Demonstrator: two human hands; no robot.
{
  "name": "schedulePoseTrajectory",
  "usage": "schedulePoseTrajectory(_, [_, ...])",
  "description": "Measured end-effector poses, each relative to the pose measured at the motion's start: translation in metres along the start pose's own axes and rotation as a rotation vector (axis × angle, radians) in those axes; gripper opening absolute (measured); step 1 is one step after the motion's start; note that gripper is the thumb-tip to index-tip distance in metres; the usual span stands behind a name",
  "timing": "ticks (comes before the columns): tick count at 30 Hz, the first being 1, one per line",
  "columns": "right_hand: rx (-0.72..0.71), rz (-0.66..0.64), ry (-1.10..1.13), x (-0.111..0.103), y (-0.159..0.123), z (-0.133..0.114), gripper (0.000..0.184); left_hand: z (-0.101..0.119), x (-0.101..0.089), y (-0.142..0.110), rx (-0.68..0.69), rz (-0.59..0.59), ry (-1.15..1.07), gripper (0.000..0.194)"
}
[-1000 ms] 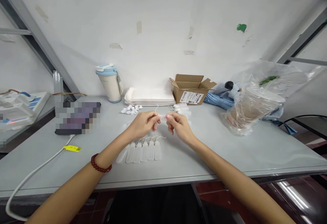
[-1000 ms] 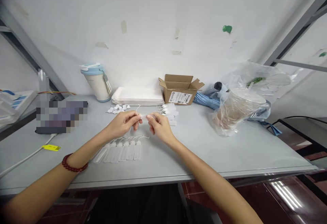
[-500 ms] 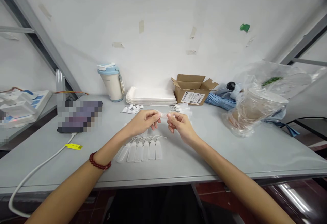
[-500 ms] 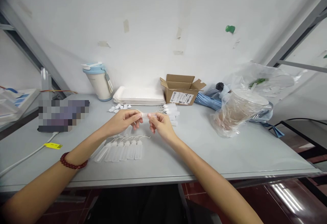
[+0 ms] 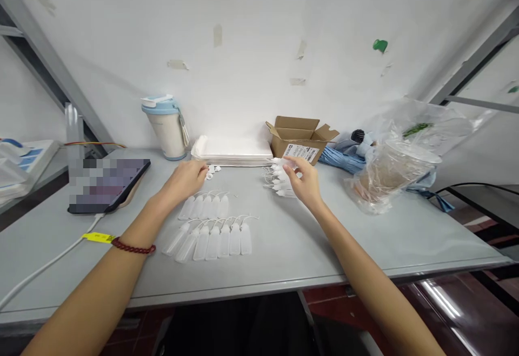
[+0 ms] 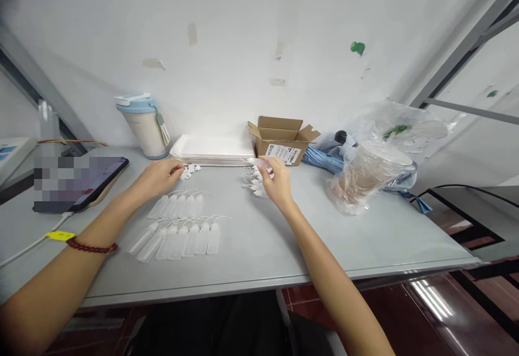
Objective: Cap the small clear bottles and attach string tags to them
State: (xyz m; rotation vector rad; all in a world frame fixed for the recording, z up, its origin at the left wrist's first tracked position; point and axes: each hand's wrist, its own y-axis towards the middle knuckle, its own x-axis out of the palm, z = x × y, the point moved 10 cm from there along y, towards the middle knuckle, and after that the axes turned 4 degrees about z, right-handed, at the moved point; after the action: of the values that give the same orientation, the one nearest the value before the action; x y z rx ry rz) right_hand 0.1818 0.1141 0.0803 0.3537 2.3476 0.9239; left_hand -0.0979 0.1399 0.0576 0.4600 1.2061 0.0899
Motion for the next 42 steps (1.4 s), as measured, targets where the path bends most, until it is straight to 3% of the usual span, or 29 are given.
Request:
schedulePoseTrajectory(5, [-0.042,-0.033,-0.112,0.002,0.003,0.011,0.023,0.002,0.021,0.002,0.089,-0.076,0.015,0.033])
schedulePoseTrajectory(11, [-0.023,-0.079,-0.152,0.003,0.006,0.026,0.022,0.009,0.032,0.001,0.129,-0.122,-0.016,0.037])
schedulePoseTrajectory(18, [0.040,-0.023,-0.153,0.000,0.006,0.045,0.021,0.002,0.035,0.001,0.079,-0.169,-0.001,0.032])
schedulePoseTrajectory(24, [0.121,0.116,-0.082,-0.002,0.006,0.057,0.023,-0.004,0.043,0.000,0.038,-0.221,-0.031,0.029])
schedulePoseTrajectory(29, [0.128,0.087,-0.103,0.006,0.010,0.053,0.025,-0.007,0.042,-0.003,-0.027,-0.234,-0.064,0.028])
schedulePoseTrajectory(33, [0.117,0.071,-0.081,0.000,0.009,0.042,0.029,-0.002,0.043,-0.005,-0.013,-0.259,-0.085,0.029])
schedulePoseTrajectory(42, [0.061,-0.131,-0.114,0.005,0.007,0.028,0.020,-0.002,0.045,-0.006,-0.026,-0.275,-0.107,0.026])
